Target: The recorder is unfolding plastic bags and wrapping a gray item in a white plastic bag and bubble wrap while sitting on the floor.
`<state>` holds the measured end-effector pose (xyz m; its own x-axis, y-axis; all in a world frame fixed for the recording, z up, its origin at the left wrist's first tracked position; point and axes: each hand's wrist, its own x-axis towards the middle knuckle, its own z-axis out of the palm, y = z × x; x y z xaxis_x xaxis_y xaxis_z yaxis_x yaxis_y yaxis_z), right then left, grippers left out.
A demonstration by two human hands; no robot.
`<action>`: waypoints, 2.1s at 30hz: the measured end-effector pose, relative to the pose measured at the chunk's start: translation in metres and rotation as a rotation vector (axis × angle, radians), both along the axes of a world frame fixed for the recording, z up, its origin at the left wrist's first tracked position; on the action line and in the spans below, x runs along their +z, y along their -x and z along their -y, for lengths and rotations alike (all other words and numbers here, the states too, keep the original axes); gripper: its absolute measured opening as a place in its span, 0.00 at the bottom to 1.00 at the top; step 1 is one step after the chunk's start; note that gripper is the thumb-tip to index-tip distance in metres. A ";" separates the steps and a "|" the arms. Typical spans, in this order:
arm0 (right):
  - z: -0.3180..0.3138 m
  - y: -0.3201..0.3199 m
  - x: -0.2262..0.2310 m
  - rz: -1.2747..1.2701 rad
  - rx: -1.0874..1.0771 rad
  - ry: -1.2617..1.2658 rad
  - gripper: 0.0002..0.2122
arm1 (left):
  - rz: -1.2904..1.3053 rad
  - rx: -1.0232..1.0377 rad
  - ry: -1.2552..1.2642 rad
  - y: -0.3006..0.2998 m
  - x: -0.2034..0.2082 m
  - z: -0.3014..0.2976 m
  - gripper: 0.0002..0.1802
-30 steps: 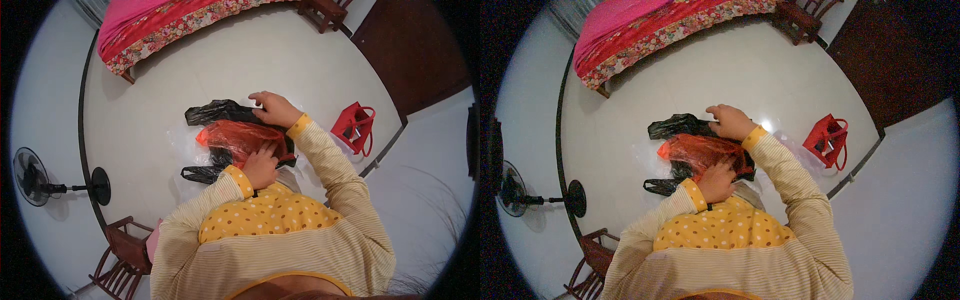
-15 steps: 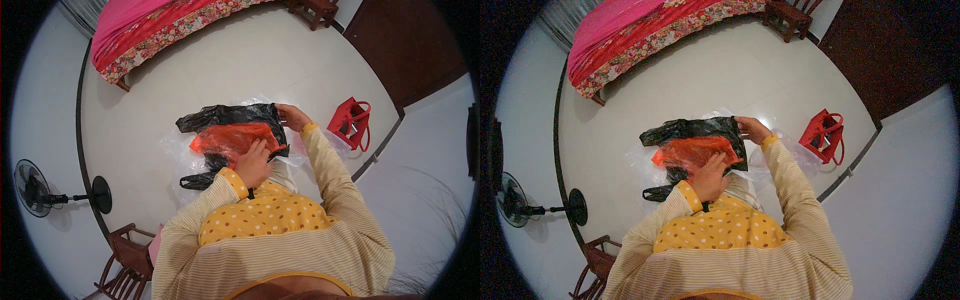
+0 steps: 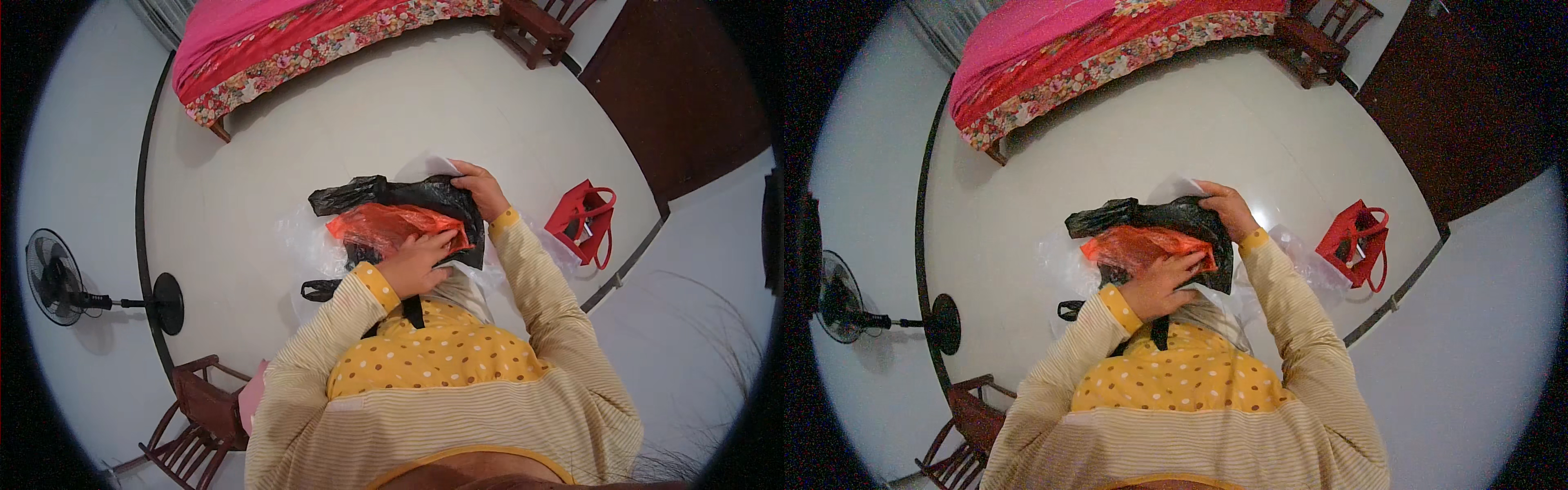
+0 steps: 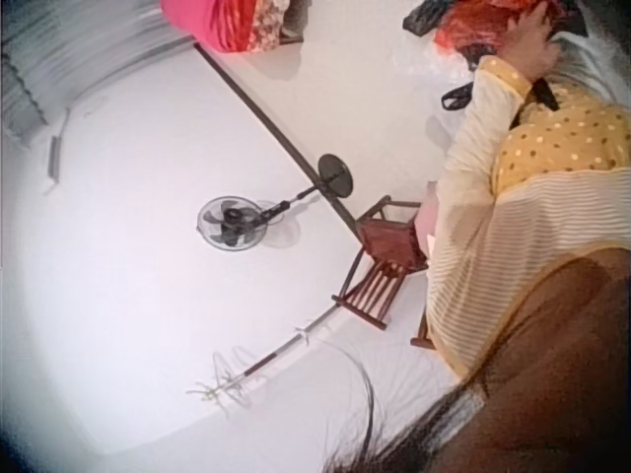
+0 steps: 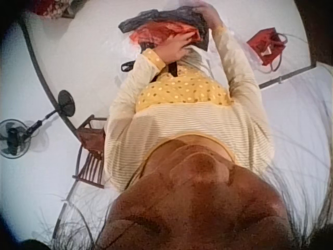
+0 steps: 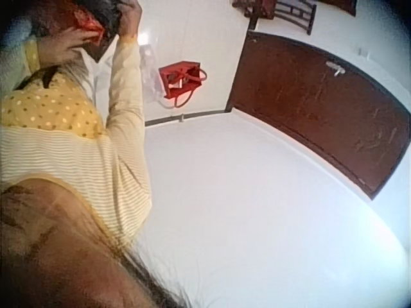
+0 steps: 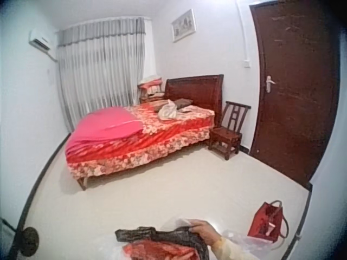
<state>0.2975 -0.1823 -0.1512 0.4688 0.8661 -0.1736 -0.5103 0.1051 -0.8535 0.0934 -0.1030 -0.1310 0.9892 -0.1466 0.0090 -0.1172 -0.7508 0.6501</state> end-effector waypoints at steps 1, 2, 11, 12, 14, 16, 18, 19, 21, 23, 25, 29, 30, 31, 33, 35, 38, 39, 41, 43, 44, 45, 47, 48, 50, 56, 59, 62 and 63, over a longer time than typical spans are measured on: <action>0.003 0.002 0.007 -0.014 0.052 0.009 0.22 | -0.022 -0.016 0.097 -0.001 0.003 -0.004 0.29; 0.006 0.005 0.016 -0.012 0.057 0.013 0.22 | -0.019 -0.011 0.102 -0.002 0.004 -0.008 0.29; 0.027 0.030 0.070 0.237 0.372 -0.071 0.20 | -0.187 0.057 0.591 0.003 0.054 -0.039 0.18; 0.029 0.032 0.071 0.241 0.372 -0.074 0.20 | -0.175 0.086 0.586 0.005 0.057 -0.041 0.17; 0.032 0.036 0.072 0.208 0.323 -0.003 0.20 | -0.124 0.111 0.592 0.010 0.057 -0.043 0.17; 0.034 0.042 0.077 0.208 0.316 0.011 0.20 | -0.074 0.138 0.599 0.013 0.059 -0.044 0.17; 0.034 0.044 0.081 0.209 0.309 0.026 0.19 | -0.085 0.153 0.626 0.014 0.065 -0.045 0.17; 0.033 0.045 0.082 0.232 0.361 -0.060 0.20 | -0.083 0.154 0.625 0.014 0.064 -0.045 0.17; 0.031 0.048 0.087 0.255 0.428 -0.151 0.22 | -0.032 0.154 0.693 0.015 0.057 -0.047 0.18; 0.038 0.054 0.098 0.375 0.549 -0.260 0.27 | -0.067 0.179 0.671 0.014 0.048 -0.047 0.18; 0.044 0.056 0.106 0.525 0.564 -0.164 0.29 | -0.067 0.182 0.630 0.010 0.036 -0.046 0.17; 0.046 0.075 0.095 0.576 0.352 0.087 0.21 | -0.154 0.227 0.551 0.006 0.037 -0.038 0.20; 0.044 0.075 0.083 0.567 0.240 0.147 0.17 | -0.154 0.231 0.554 0.007 0.036 -0.036 0.20; 0.045 0.071 0.076 0.410 0.182 0.117 0.12 | -0.134 0.211 0.549 0.009 0.034 -0.032 0.24; 0.047 0.054 0.059 0.320 0.127 0.132 0.11 | -0.119 0.201 0.549 0.016 0.036 -0.030 0.27; 0.053 0.036 0.053 0.198 -0.003 0.145 0.10 | -0.263 0.197 0.160 0.026 0.042 -0.033 0.33; 0.065 0.016 0.051 0.185 -0.135 0.060 0.09 | -0.401 0.181 0.047 0.056 0.026 -0.057 0.35; 0.069 0.011 0.051 0.177 -0.148 0.064 0.09 | -0.468 0.190 -0.014 0.064 0.035 -0.064 0.33; 0.072 0.000 0.053 0.162 -0.171 0.013 0.09 | -0.523 0.209 -0.116 0.093 0.029 -0.089 0.27; 0.078 -0.017 0.034 0.156 -0.198 -0.010 0.09 | -0.496 0.280 -0.010 0.125 0.016 -0.118 0.21; 0.080 -0.022 0.028 0.162 -0.212 -0.039 0.09 | -0.472 0.347 0.137 0.136 0.020 -0.130 0.18; 0.075 -0.017 0.033 0.172 -0.215 -0.016 0.09 | -0.441 0.403 0.297 0.150 0.024 -0.142 0.17; 0.073 -0.015 0.028 0.133 -0.226 0.034 0.09 | -0.406 0.458 0.450 0.173 0.028 -0.159 0.17; 0.070 -0.013 0.024 0.096 -0.232 0.085 0.09 | -0.234 0.613 0.674 0.183 0.028 -0.164 0.14; 0.067 -0.005 0.015 0.070 -0.204 0.117 0.09 | -0.045 0.770 0.891 0.192 0.021 -0.167 0.11; 0.063 0.029 0.002 -0.032 -0.204 0.196 0.08 | 0.335 1.022 1.032 0.203 0.002 -0.156 0.04; 0.072 0.024 -0.018 0.104 -0.175 0.215 0.07 | 0.259 1.243 0.347 0.208 -0.068 -0.147 0.08; 0.076 0.020 -0.044 0.170 -0.192 0.299 0.07 | 0.145 1.104 -0.062 0.204 -0.111 -0.129 0.13; 0.075 0.021 -0.049 0.151 -0.206 0.325 0.07 | -0.162 1.097 -0.105 0.200 -0.107 -0.125 0.15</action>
<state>0.2767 -0.2572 -0.2003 0.6677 0.6629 -0.3388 -0.3735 -0.0954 -0.9227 -0.1070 0.0219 -0.2379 0.5710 0.8156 -0.0929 0.7243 -0.4473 0.5247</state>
